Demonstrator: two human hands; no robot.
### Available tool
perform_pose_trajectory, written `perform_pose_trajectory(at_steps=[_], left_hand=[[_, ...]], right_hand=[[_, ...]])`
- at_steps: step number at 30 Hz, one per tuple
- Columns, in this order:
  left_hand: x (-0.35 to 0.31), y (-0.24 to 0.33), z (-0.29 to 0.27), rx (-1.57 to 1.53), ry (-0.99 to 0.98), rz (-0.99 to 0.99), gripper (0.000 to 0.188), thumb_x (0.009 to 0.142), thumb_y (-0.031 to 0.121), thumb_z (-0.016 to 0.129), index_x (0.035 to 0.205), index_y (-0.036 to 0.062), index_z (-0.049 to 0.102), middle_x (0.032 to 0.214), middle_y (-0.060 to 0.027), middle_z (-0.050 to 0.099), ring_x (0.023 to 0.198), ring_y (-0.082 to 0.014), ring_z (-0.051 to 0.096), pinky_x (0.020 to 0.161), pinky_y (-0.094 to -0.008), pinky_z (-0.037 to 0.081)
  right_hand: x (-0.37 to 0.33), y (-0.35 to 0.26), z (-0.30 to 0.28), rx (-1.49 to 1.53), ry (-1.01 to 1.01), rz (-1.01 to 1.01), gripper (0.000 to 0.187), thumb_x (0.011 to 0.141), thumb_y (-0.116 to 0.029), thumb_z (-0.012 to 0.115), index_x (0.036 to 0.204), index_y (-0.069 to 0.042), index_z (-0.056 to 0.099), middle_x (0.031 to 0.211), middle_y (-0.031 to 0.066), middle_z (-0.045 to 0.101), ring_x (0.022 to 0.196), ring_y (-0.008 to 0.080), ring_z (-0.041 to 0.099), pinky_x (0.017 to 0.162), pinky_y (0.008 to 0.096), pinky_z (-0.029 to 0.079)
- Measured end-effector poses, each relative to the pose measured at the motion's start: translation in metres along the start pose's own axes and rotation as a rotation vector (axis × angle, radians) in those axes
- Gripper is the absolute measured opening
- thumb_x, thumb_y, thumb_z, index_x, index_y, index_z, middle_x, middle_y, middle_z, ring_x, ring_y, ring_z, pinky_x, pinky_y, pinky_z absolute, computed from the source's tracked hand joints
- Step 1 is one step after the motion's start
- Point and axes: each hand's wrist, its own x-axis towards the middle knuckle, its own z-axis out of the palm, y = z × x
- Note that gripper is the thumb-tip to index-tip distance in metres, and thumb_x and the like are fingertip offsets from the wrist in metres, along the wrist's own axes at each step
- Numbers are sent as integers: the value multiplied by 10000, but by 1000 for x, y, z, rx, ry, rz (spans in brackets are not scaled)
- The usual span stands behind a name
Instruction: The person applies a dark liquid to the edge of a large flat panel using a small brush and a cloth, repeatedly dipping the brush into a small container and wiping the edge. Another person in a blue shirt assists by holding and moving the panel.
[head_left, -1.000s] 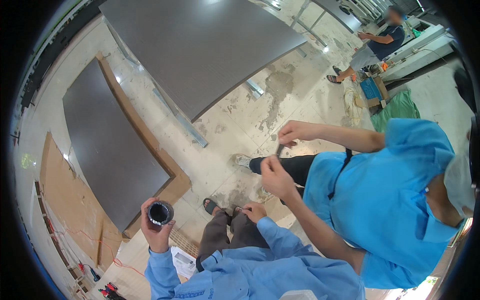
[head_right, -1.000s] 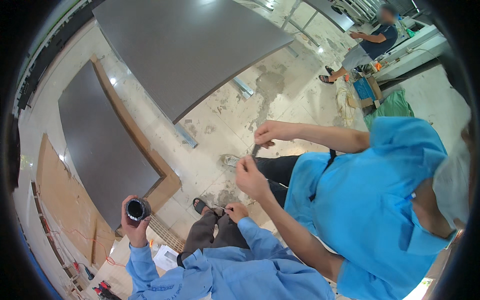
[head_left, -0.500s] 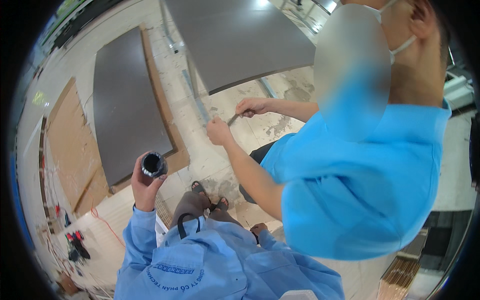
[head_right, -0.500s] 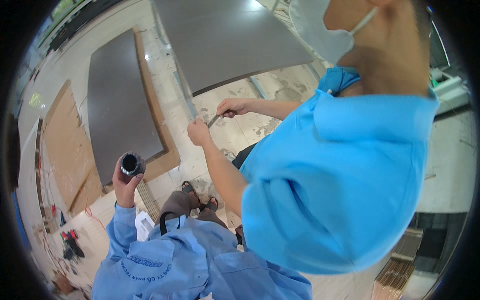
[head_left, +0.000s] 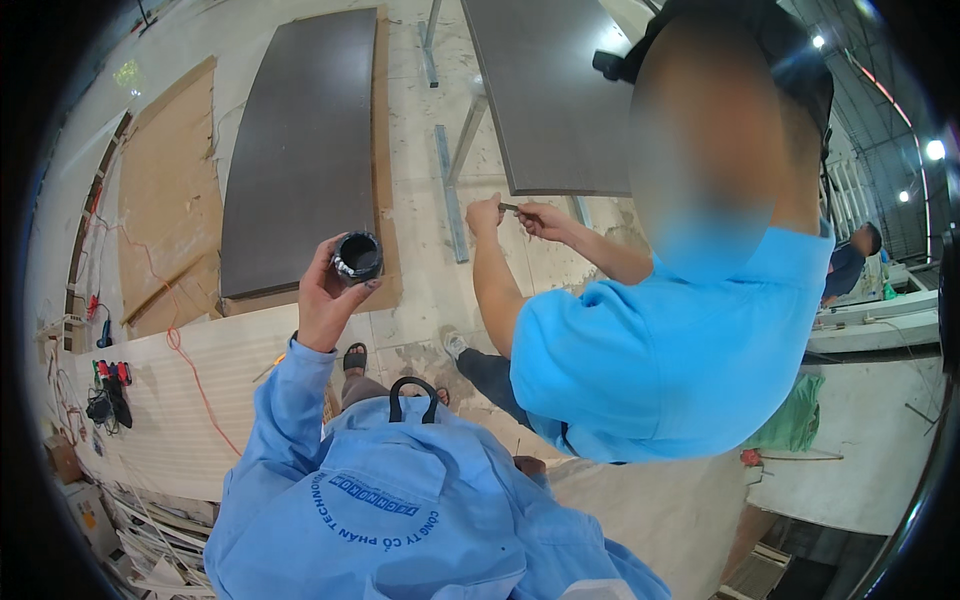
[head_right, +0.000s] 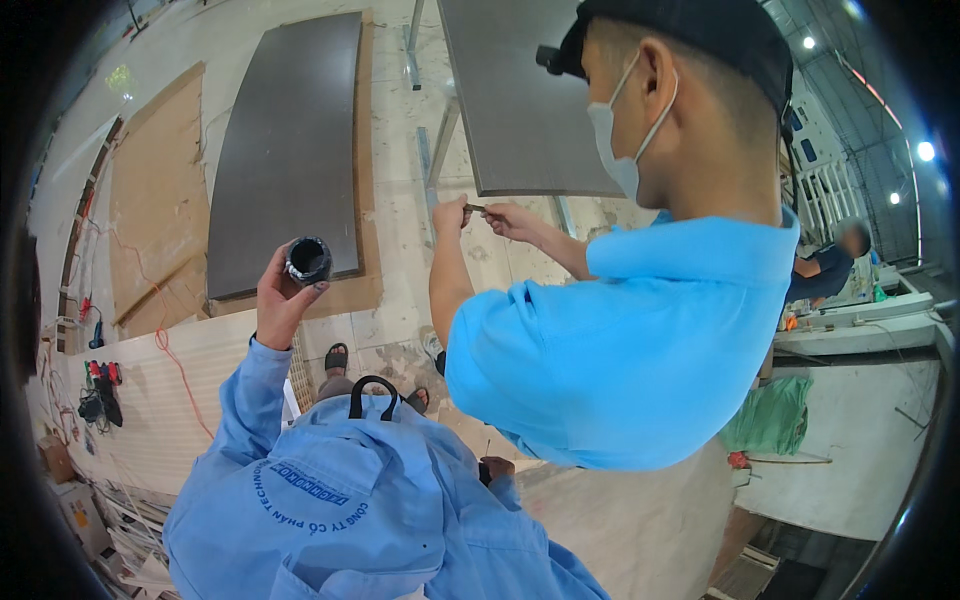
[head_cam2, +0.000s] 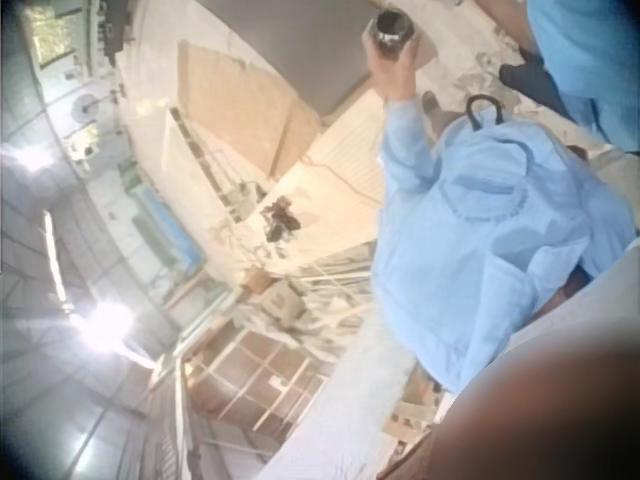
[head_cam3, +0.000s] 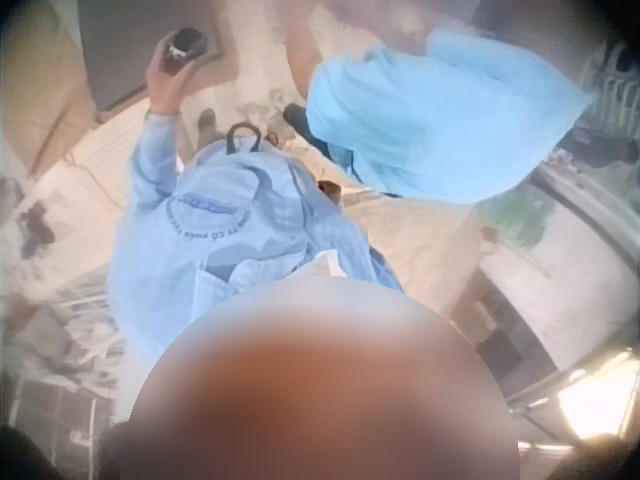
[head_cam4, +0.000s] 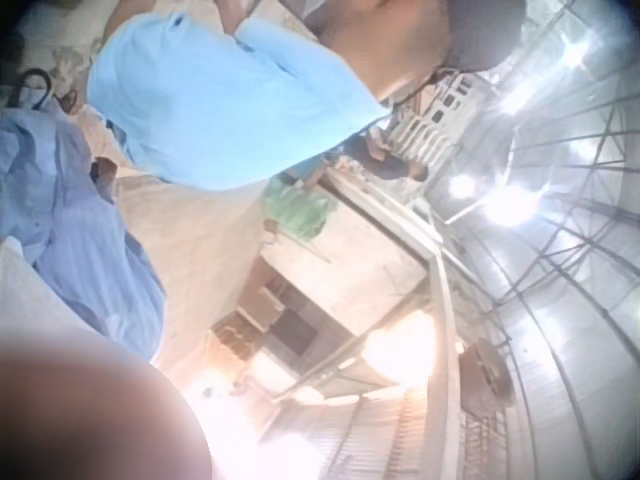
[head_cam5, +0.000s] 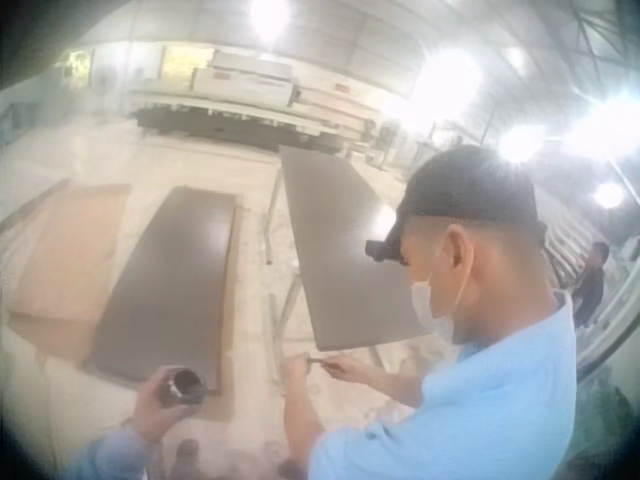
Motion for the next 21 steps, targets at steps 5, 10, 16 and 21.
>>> perform_pose_trajectory(at_steps=[5,10,16,21], left_hand=[[25,1,-37,-3,-27,17,684,800,-63,818,1422,-7,540,1299,-58,617,1224,-155,583,1097,-317,466],[39,0,-64,-19,-71,5,683,787,-89,798,1414,-7,540,1291,-54,610,1223,-153,578,1094,-311,464],[49,-8,-92,-120,-119,-50,698,788,-82,821,1416,5,528,1321,-61,601,1245,-154,580,1109,-308,466],[65,-14,-117,-116,-153,-61,695,790,-89,814,1418,4,531,1333,-60,590,1247,-151,575,1107,-305,468]], right_hand=[[-33,-34,36,-8,26,-32,204,819,-228,842,969,-91,855,947,86,817,852,196,757,842,330,607],[-61,-63,73,1,51,1,199,820,-223,840,969,-91,855,945,86,818,849,195,756,841,329,606],[-70,-67,104,35,105,-4,195,823,-218,835,971,-91,855,941,84,818,845,193,755,840,329,605],[-93,-74,133,169,202,55,215,828,-230,834,986,-84,852,937,87,816,848,190,753,839,329,601]])
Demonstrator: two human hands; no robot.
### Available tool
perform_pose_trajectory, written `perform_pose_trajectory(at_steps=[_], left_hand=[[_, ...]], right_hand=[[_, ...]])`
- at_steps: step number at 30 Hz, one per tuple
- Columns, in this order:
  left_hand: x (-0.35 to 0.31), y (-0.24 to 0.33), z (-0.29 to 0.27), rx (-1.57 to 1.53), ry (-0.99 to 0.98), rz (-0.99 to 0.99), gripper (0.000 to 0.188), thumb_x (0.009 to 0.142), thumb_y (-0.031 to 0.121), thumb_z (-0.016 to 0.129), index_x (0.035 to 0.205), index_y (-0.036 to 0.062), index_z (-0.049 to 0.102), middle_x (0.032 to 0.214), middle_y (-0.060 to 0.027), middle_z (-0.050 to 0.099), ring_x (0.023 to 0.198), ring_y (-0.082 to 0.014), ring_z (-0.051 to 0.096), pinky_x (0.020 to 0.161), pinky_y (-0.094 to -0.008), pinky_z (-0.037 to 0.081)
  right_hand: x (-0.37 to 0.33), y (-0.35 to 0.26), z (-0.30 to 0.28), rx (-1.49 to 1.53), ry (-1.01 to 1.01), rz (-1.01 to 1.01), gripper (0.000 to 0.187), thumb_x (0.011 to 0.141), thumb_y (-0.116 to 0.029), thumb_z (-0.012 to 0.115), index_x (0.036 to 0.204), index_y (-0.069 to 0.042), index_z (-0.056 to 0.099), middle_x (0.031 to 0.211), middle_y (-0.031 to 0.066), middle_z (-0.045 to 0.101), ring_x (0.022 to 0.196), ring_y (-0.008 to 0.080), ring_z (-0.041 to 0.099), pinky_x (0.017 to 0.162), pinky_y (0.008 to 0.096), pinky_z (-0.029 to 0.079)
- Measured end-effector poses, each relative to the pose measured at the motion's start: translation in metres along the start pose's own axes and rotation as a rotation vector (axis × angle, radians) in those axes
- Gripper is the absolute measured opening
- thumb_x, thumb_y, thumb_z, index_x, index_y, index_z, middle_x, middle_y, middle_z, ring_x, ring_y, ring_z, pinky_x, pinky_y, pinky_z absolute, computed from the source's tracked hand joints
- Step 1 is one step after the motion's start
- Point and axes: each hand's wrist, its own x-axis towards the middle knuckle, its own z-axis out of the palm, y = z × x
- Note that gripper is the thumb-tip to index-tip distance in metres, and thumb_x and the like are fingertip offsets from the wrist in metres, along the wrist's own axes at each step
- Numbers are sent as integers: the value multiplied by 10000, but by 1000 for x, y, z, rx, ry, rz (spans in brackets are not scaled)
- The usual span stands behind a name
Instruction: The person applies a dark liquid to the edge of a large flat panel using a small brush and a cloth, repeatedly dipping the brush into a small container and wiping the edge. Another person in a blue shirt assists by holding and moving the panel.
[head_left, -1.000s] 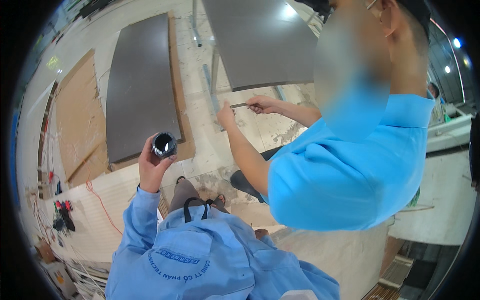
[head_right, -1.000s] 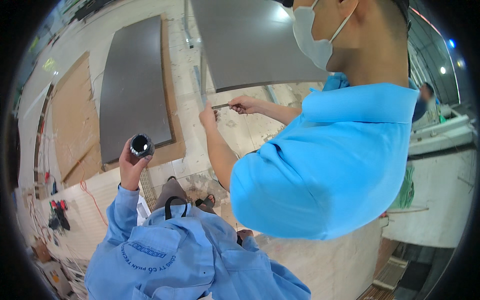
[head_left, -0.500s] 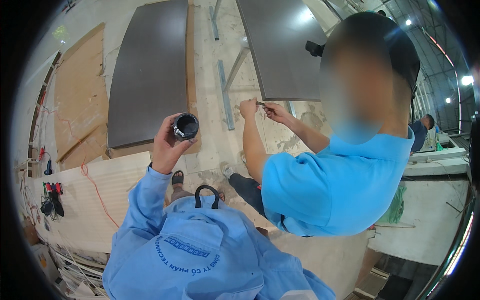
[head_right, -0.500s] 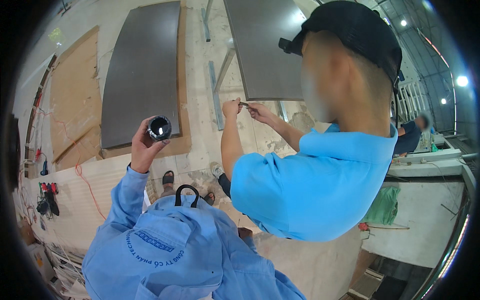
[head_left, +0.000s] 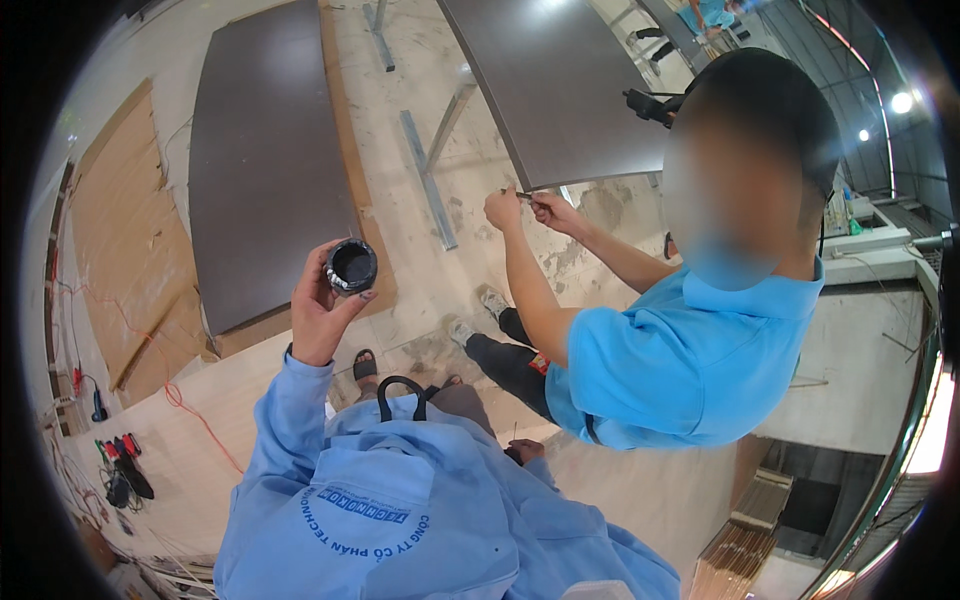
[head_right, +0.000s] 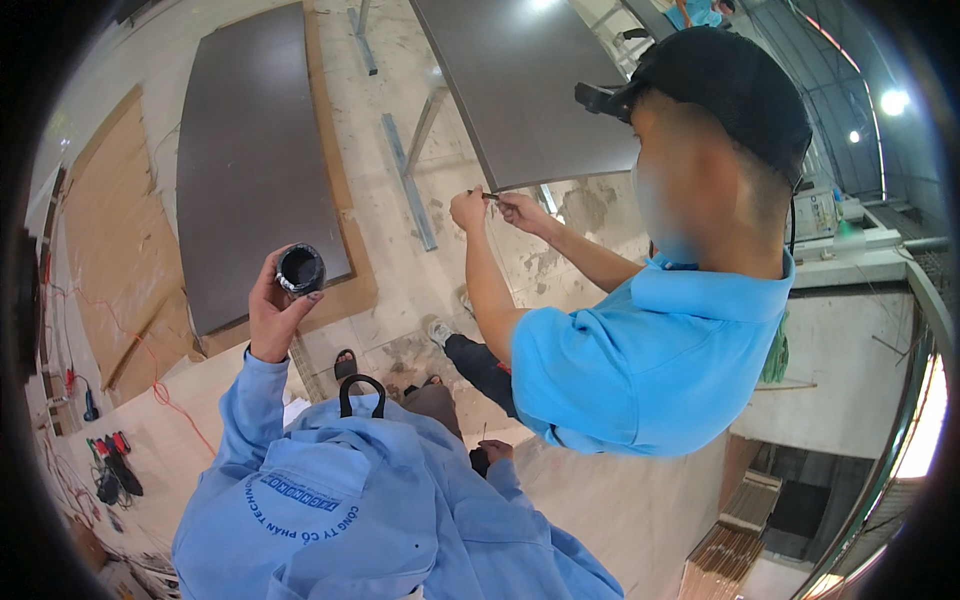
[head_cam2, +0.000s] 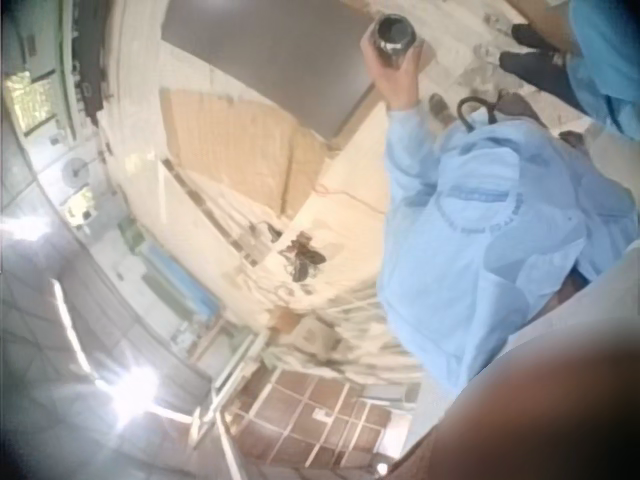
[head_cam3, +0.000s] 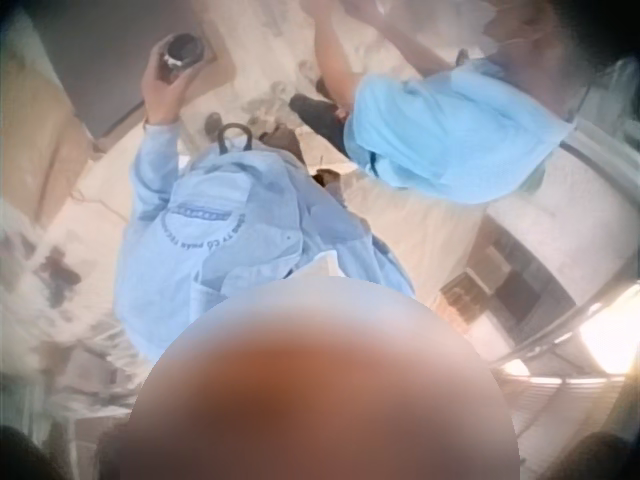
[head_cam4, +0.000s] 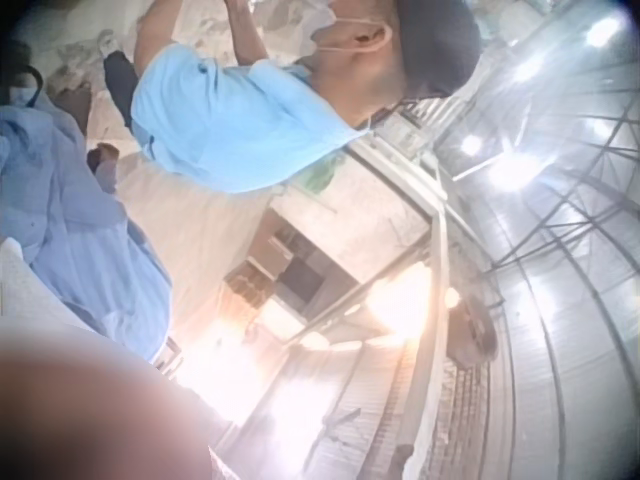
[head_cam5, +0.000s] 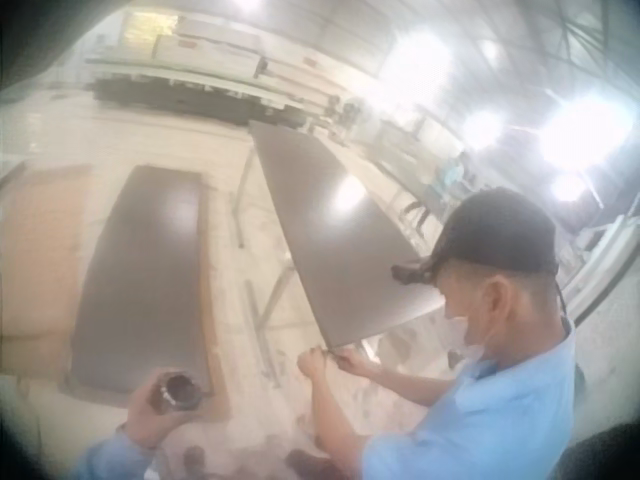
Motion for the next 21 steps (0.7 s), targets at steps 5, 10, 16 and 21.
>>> perform_pose_trajectory(at_steps=[5,10,16,21], left_hand=[[4,3,-9,-16,-39,-23,685,794,-90,810,1414,1,536,1320,-55,589,1238,-153,576,1104,-308,469],[8,5,-11,2,-42,-7,686,795,-79,825,1412,-4,534,1317,-56,585,1224,-150,579,1089,-307,481],[8,5,-14,-64,-63,1,702,832,-47,818,1454,-34,493,1344,-72,586,1236,-161,586,1088,-316,497],[4,8,-11,-54,-20,7,697,818,-51,837,1432,-26,508,1337,-68,581,1235,-160,580,1091,-314,488]], right_hand=[[-28,-7,17,-3,-31,47,276,817,-245,855,1012,-49,841,941,106,814,854,190,752,823,341,602],[-35,-7,16,-87,15,86,322,780,-255,883,1011,-36,836,943,115,812,855,205,760,844,361,611],[-32,-10,5,-90,80,-2,266,761,-209,883,976,-56,845,916,100,814,840,202,767,863,353,615],[-27,-15,-8,-75,79,-61,230,772,-184,871,964,-59,846,903,89,815,840,194,770,869,346,617]])
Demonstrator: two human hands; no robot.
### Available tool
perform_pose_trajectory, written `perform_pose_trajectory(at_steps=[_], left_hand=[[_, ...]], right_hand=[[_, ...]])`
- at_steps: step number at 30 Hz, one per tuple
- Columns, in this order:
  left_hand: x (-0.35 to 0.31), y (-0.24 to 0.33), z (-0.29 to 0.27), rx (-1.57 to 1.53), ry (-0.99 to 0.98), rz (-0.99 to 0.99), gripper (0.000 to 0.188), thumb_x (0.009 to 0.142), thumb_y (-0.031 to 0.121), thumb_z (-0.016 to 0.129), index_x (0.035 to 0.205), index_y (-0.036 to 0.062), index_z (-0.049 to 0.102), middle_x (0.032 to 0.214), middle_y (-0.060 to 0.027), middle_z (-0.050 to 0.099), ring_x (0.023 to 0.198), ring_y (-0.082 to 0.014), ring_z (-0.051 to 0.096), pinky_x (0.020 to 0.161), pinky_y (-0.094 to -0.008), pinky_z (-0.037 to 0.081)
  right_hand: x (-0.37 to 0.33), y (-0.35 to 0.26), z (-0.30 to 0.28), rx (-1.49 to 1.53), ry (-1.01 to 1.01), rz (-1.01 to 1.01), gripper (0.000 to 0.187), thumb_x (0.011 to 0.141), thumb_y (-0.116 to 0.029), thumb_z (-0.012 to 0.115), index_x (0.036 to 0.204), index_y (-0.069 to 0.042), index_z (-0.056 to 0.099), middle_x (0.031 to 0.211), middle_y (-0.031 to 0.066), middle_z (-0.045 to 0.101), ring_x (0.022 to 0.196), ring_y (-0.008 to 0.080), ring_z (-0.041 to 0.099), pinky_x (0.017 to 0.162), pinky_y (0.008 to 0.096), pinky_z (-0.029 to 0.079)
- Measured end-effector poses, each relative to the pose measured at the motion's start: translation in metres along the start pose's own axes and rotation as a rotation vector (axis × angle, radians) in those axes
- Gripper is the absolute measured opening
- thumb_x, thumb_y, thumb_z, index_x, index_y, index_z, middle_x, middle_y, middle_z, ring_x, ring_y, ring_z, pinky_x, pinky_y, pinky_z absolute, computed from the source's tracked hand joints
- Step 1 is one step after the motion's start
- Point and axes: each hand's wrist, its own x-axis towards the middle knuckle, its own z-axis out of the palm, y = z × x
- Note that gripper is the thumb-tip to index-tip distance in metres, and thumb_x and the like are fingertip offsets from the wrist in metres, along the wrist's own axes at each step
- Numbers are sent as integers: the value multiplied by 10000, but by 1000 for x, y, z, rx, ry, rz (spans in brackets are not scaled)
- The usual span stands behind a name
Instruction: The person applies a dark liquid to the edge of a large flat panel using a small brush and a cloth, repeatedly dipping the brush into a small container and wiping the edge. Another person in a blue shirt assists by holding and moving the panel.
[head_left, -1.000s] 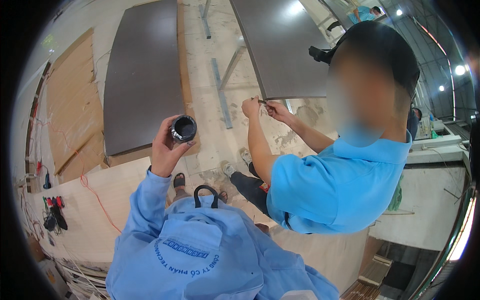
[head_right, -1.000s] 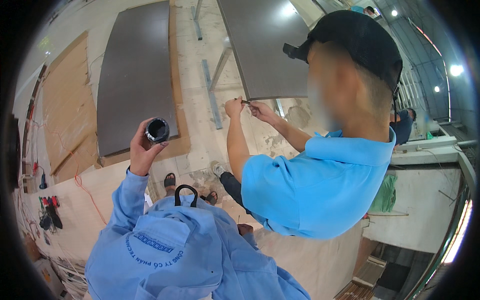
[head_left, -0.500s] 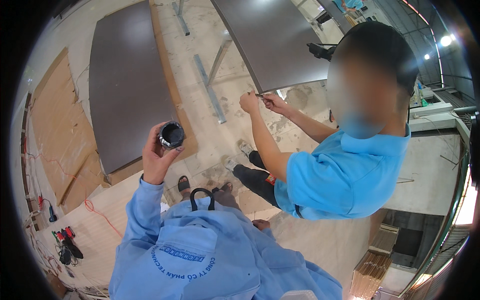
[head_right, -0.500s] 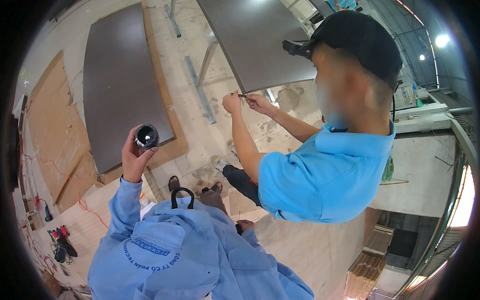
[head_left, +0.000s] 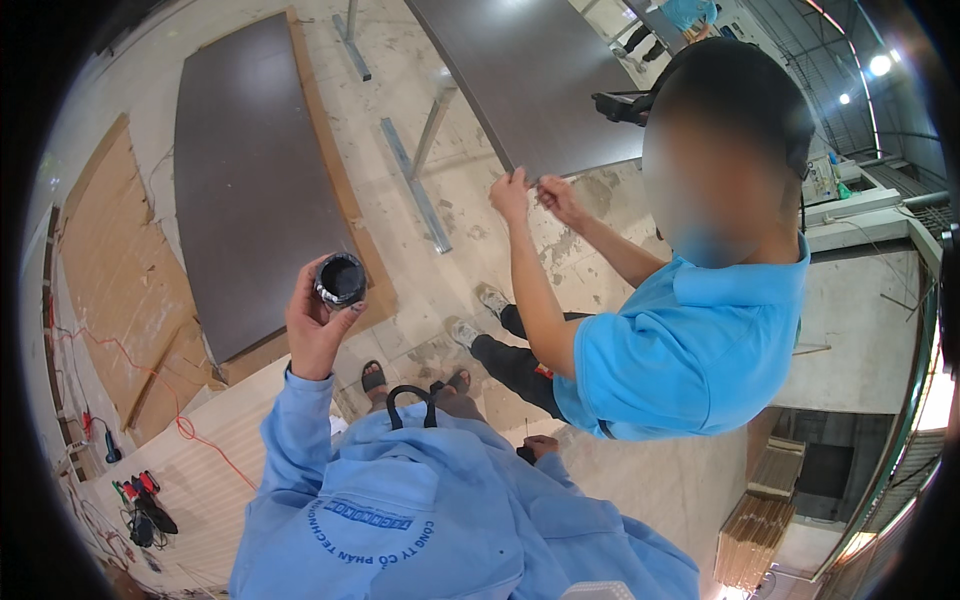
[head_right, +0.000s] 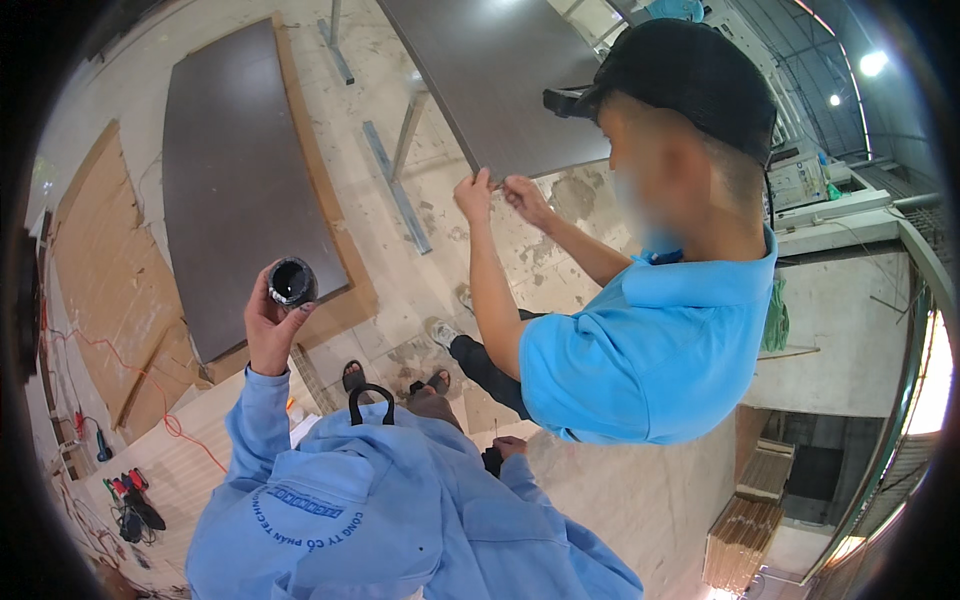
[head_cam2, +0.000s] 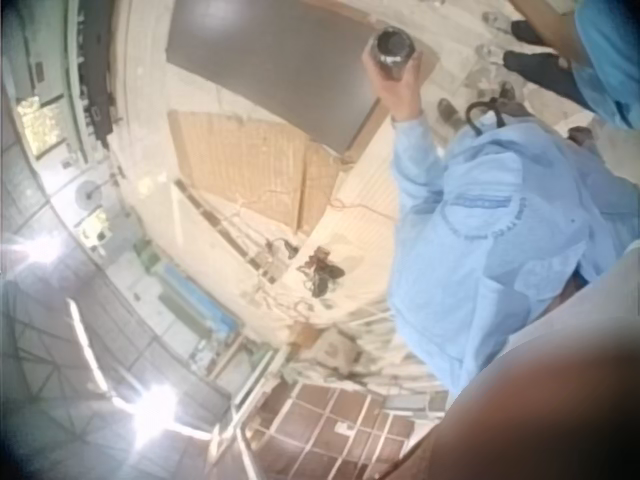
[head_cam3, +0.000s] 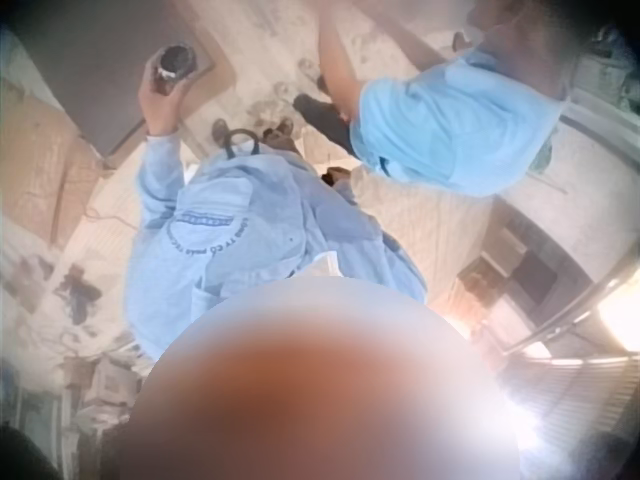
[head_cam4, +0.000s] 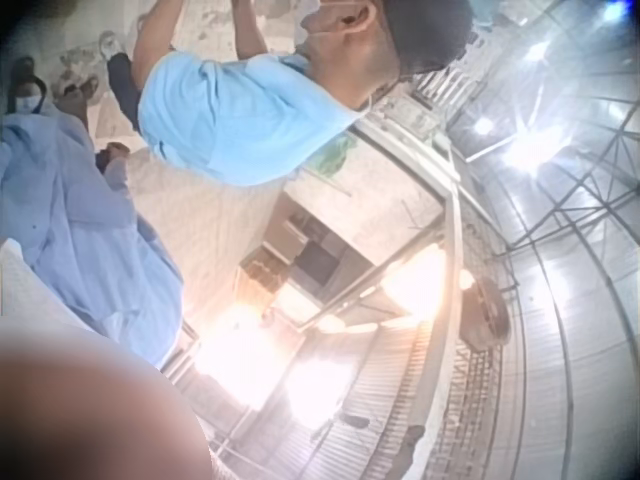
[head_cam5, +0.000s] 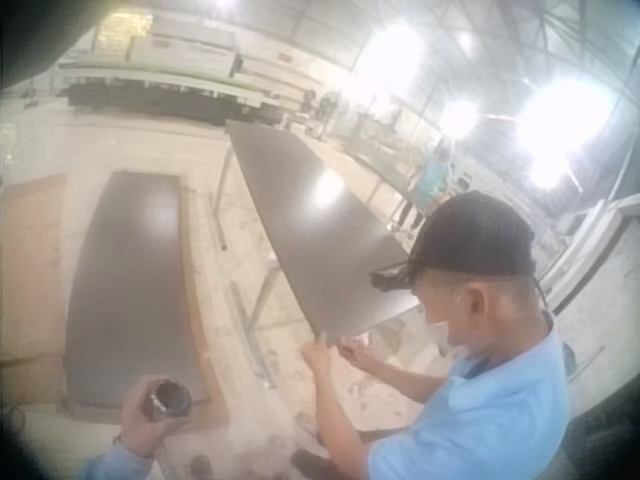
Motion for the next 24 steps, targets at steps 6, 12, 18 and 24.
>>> perform_pose_trajectory(at_steps=[6,12,18,24], left_hand=[[-6,-1,-5,-18,15,-4,708,811,-63,840,1435,-18,507,1345,-67,574,1244,-159,572,1107,-310,473],[-15,-1,-11,-49,25,-21,710,813,-64,839,1437,-11,505,1352,-66,572,1251,-158,570,1115,-313,470],[-20,0,-16,-30,11,-10,714,814,-72,832,1444,-9,500,1353,-65,572,1257,-158,568,1115,-314,473],[-25,-1,-17,-45,-3,-17,713,816,-81,825,1446,-9,498,1356,-68,570,1258,-158,569,1111,-314,479]], right_hand=[[1,-3,-8,-21,-4,10,218,785,-187,864,959,-59,846,899,90,814,850,193,769,874,343,614],[-3,-7,-6,-44,-28,-59,240,787,-222,863,970,-67,847,916,94,814,871,219,769,894,355,605],[-5,-8,2,-94,-23,-9,274,772,-256,876,971,-69,847,915,96,814,871,222,771,893,365,604],[-11,0,8,-7,-30,32,297,768,-254,885,971,-42,839,910,95,815,846,210,772,878,351,605]])
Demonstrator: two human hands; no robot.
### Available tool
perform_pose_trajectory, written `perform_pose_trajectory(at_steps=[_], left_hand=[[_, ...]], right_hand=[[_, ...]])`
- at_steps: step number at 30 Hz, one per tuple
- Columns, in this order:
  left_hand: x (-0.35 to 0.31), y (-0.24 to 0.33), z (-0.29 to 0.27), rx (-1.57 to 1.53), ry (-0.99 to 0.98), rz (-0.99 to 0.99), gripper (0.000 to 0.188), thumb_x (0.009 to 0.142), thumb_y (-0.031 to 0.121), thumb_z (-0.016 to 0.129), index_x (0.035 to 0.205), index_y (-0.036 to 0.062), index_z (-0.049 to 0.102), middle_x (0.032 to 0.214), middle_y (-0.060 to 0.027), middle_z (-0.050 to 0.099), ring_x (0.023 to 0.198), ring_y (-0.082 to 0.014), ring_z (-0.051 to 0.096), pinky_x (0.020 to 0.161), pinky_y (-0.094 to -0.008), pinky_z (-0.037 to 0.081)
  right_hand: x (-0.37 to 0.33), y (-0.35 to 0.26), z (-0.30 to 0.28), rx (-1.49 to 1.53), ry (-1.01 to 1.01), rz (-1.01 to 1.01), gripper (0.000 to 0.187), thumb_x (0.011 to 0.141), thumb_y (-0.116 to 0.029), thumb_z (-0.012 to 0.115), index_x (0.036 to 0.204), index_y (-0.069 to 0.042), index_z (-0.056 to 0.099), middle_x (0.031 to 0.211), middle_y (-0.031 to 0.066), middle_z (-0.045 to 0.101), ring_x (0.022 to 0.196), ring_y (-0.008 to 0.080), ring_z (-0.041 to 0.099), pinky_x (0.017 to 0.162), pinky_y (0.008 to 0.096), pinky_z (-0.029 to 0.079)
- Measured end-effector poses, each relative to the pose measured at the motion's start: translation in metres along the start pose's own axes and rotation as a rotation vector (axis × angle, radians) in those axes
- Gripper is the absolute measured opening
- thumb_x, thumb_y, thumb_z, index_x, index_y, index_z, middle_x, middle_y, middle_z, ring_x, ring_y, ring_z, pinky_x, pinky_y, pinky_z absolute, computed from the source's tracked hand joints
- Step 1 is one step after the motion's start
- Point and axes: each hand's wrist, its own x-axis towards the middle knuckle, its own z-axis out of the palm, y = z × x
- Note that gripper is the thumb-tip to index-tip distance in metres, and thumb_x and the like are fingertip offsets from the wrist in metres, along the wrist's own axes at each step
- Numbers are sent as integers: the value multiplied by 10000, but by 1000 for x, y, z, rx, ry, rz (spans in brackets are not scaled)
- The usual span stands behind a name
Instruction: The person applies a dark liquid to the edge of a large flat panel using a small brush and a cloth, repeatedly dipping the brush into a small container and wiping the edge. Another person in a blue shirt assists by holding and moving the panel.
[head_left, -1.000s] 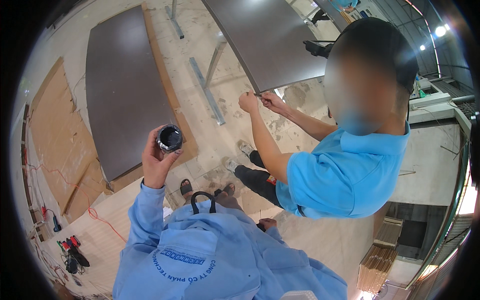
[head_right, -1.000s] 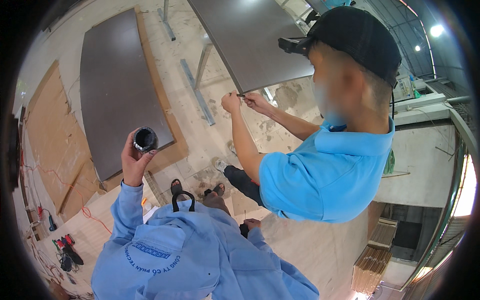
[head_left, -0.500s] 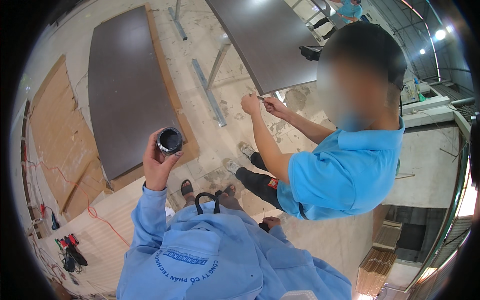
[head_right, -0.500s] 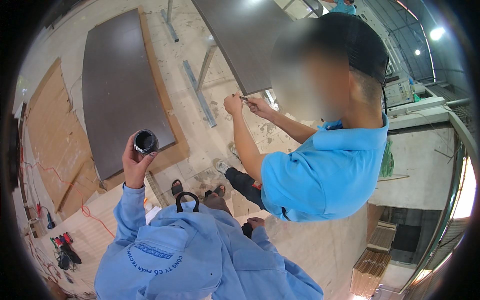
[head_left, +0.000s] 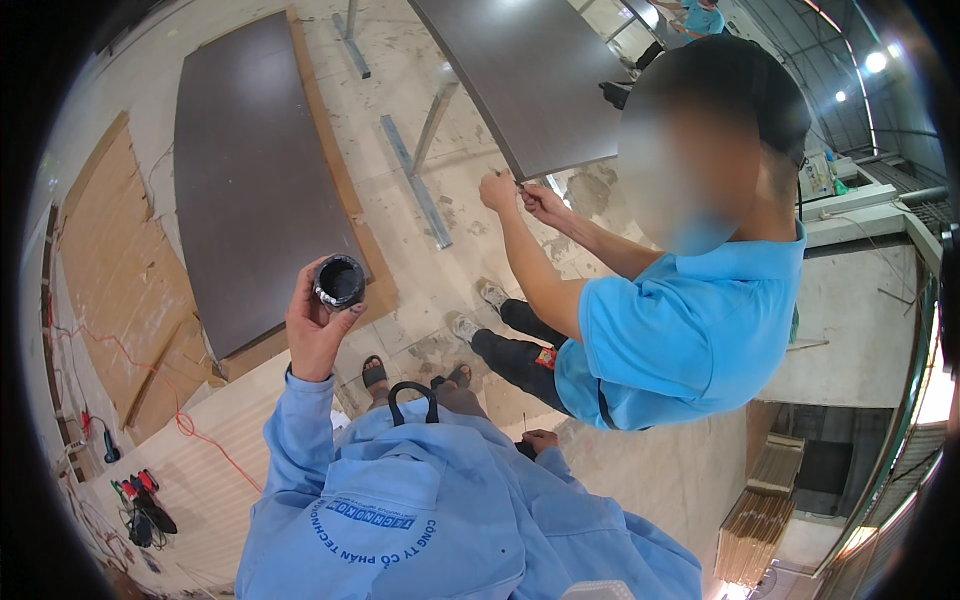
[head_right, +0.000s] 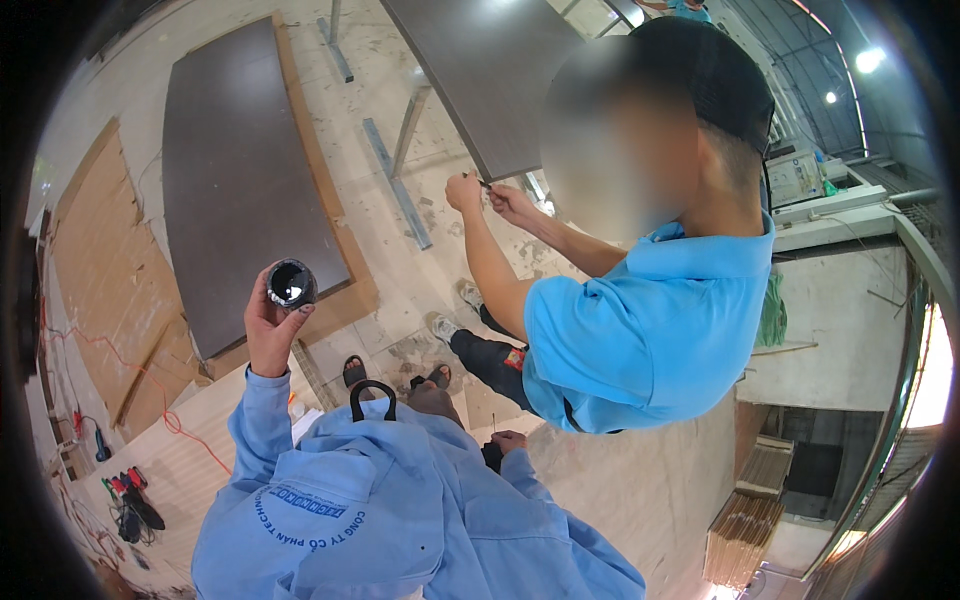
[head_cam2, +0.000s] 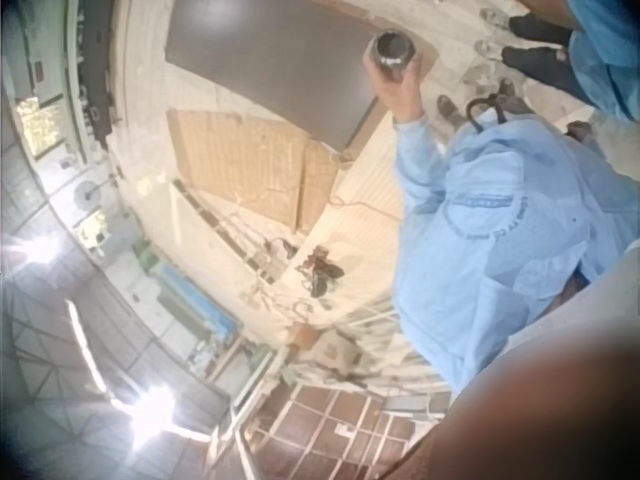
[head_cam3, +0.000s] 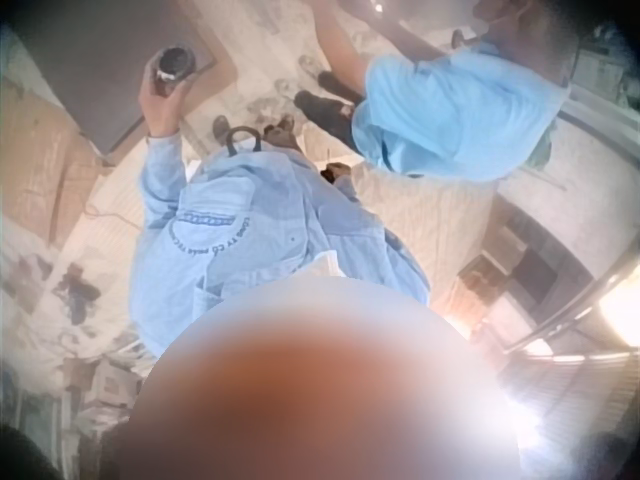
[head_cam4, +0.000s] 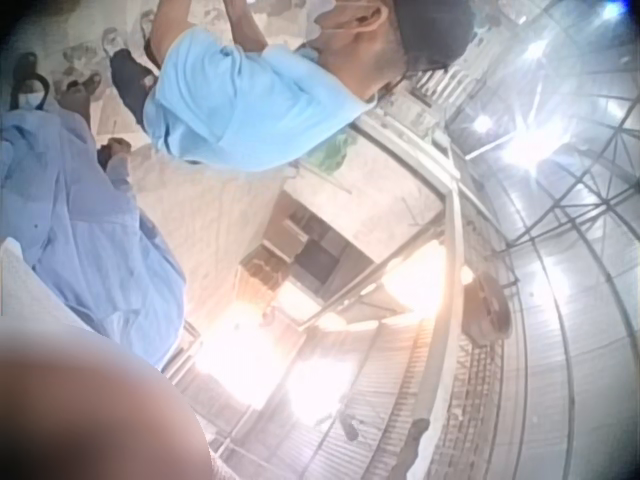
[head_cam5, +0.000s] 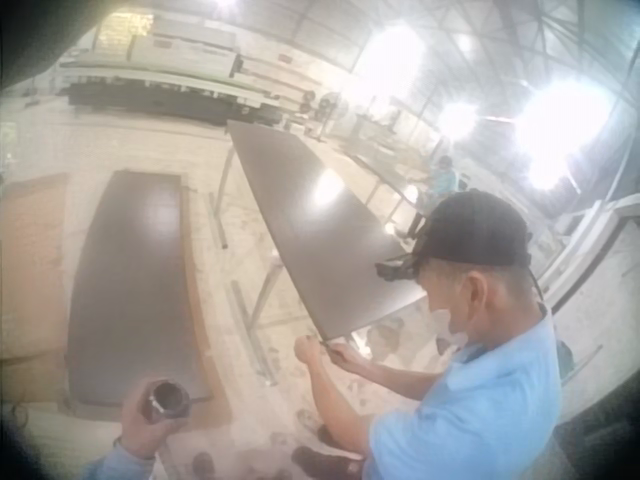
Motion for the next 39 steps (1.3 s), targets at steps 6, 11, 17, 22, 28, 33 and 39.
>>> perform_pose_trajectory(at_steps=[6,11,17,22,28,33,39], left_hand=[[-4,0,6,-16,-23,1,714,812,-87,820,1444,-10,499,1355,-67,568,1259,-158,566,1113,-313,474],[-6,-1,7,-20,-40,-9,714,805,-92,813,1441,-10,499,1350,-66,566,1261,-160,564,1113,-314,471],[-7,-2,8,-21,-48,-24,704,808,-84,808,1436,-10,499,1339,-65,570,1256,-162,568,1111,-313,472],[-4,-1,7,-51,-71,-19,694,807,-82,807,1428,-7,506,1338,-64,571,1254,-162,569,1114,-315,468],[-4,-3,5,-11,-54,1,699,807,-56,834,1426,-5,513,1343,-64,570,1261,-164,562,1119,-313,458],[-3,-1,4,-13,-58,7,707,807,-46,846,1429,-4,513,1344,-61,569,1265,-165,559,1128,-315,451],[-2,-1,3,-9,-53,4,705,807,-47,847,1427,-2,516,1345,-61,570,1265,-165,559,1132,-317,449]], right_hand=[[-8,9,-1,8,0,-25,319,762,-269,892,995,-57,841,930,92,817,858,204,773,881,353,607],[-11,19,2,-47,33,43,319,766,-286,887,1007,-82,846,935,91,817,880,205,775,890,356,608],[-15,28,10,-32,22,77,301,769,-280,883,987,-76,846,936,92,817,881,207,777,888,357,610],[-21,21,14,41,16,47,269,775,-248,878,969,-66,845,922,91,816,860,197,774,881,353,612],[-26,8,13,25,50,43,236,774,-222,876,951,-69,847,902,83,813,847,199,768,882,352,611],[-20,6,11,29,42,31,235,772,-220,876,955,-74,849,898,80,813,849,202,768,872,355,611],[-14,5,9,37,25,21,233,771,-214,875,956,-74,850,902,78,814,854,205,769,880,357,611]])
